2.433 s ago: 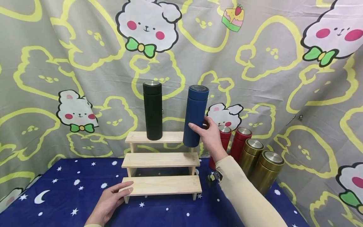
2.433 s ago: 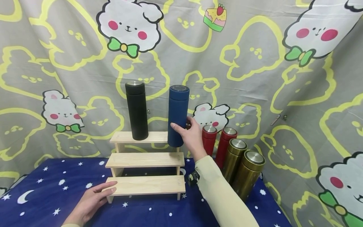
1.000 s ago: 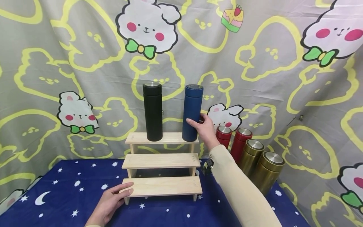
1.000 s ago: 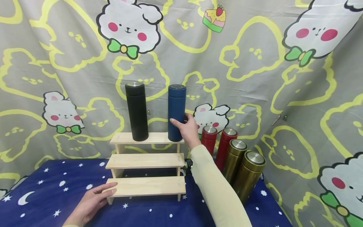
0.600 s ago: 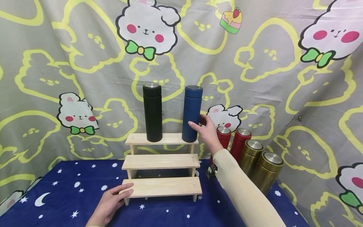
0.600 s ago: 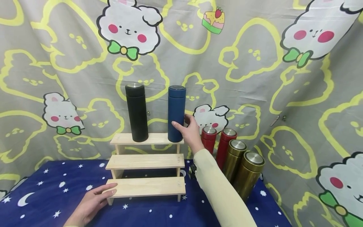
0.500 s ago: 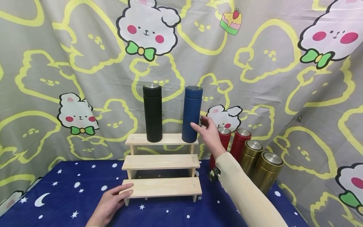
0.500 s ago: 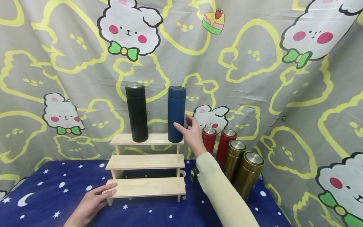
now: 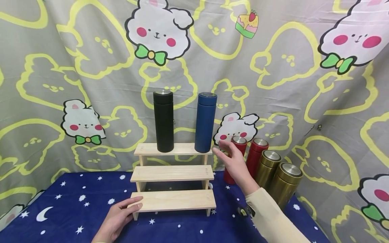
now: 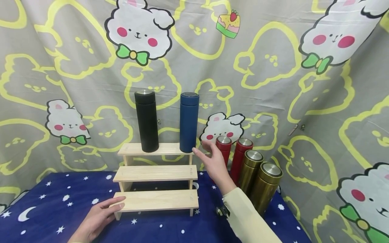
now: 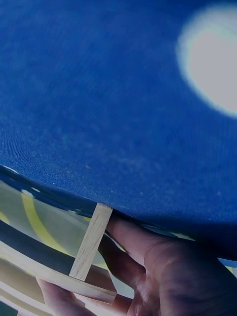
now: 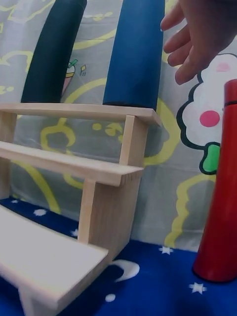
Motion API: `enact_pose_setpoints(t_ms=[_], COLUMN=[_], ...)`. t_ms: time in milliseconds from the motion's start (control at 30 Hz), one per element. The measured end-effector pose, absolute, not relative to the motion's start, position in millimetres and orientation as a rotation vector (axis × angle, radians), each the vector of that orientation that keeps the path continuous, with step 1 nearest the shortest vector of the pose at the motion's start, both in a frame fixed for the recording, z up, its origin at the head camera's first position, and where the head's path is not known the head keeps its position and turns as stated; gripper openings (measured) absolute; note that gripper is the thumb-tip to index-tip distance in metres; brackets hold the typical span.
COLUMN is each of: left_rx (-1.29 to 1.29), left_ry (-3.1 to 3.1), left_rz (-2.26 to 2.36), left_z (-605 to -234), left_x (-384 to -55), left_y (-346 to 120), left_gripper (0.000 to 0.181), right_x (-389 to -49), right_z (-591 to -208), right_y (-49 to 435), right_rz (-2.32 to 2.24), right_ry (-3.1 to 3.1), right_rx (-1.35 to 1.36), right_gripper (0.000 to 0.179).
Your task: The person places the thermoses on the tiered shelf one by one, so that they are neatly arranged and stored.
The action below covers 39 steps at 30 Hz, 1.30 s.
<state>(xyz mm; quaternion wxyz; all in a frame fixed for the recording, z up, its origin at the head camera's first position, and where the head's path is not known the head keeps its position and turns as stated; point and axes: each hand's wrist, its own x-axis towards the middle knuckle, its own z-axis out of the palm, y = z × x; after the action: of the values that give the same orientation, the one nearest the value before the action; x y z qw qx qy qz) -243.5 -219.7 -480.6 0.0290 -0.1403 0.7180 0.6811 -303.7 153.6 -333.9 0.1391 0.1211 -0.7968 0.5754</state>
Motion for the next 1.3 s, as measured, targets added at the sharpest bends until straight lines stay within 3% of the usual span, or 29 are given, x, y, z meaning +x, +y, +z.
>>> enact_pose_setpoints(t_ms=[267, 1300], left_rx=[-0.434, -0.445], left_ry=[2.231, 2.219], left_rz=[2.091, 2.109], left_z=[-480, -479], left_x=[-241, -242], left_y=[-220, -220], left_gripper=[0.058, 0.051], right_x=[-277, -236], right_z=[-350, -380], right_y=[173, 201], right_rz=[1.638, 1.618], right_ry=[-2.33, -2.444], right_rx=[0.348, 0.299], right_gripper=[0.057, 0.053])
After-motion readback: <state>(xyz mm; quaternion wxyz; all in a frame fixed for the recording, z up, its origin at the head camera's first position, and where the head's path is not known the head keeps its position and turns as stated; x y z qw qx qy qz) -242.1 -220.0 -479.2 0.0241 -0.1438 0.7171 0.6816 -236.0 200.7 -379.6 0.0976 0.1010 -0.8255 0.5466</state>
